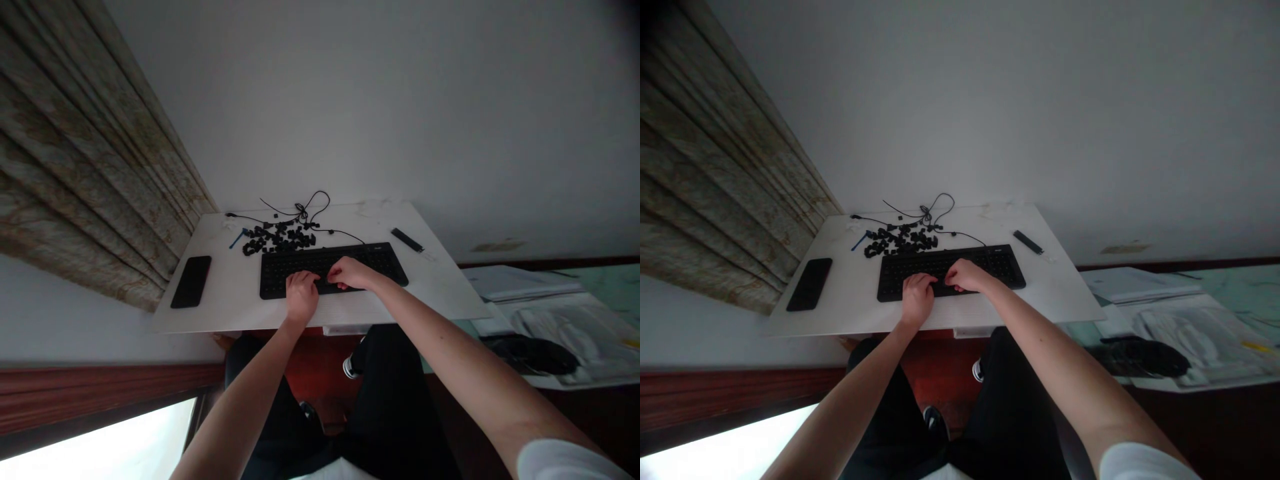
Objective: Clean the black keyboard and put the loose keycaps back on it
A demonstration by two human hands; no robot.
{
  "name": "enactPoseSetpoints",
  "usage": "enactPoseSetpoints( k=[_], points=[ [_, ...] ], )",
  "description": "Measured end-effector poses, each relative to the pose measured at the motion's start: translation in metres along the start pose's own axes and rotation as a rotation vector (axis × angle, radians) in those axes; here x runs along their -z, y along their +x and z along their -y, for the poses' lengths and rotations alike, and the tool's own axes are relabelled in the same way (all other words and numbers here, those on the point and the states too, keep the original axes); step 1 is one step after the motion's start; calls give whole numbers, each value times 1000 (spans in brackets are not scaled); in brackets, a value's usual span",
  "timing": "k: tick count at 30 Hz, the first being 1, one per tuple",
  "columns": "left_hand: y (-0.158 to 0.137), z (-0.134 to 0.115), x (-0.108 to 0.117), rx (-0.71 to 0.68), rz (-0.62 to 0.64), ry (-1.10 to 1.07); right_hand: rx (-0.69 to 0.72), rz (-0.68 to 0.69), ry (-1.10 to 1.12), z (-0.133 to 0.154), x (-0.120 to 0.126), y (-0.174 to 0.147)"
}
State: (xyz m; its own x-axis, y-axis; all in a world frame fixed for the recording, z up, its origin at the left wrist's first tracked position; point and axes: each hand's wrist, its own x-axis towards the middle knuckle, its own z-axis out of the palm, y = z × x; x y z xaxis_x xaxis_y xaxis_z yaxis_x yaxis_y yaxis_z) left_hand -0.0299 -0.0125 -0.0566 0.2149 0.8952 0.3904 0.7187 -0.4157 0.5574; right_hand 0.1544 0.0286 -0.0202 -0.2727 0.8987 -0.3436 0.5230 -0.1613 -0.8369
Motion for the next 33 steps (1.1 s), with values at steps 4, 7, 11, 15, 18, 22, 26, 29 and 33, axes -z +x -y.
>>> enactPoseSetpoints(
  k=[4, 7, 11, 15, 18, 22, 26, 29, 33],
  points=[
    [0, 1, -2, 4, -10, -7, -13, -1, -17, 0, -1, 1],
    [1, 2, -2, 4, -11, -10, -17, 5, -26, 2, -1, 1],
    [1, 1, -1, 14, -3, -12, -30, 32, -37, 5, 0, 2],
    [2, 1, -1, 17, -6, -15, -61, 46, -65, 8, -1, 6],
    [1, 1, -1, 17, -9, -20, -104, 16, -71, 10, -3, 8],
    [1, 0, -1, 21, -1, -19, -171, 49, -84, 14, -3, 9],
    [1, 0, -1, 39, 24, 0, -237, 128, -90, 19, 3, 11],
    [2, 0, -2, 49, 45, 14, -295, 201, -110, 23, 7, 15],
    [3, 0, -1, 54, 54, 26, -337, 254, -170, 29, 11, 21]
  ],
)
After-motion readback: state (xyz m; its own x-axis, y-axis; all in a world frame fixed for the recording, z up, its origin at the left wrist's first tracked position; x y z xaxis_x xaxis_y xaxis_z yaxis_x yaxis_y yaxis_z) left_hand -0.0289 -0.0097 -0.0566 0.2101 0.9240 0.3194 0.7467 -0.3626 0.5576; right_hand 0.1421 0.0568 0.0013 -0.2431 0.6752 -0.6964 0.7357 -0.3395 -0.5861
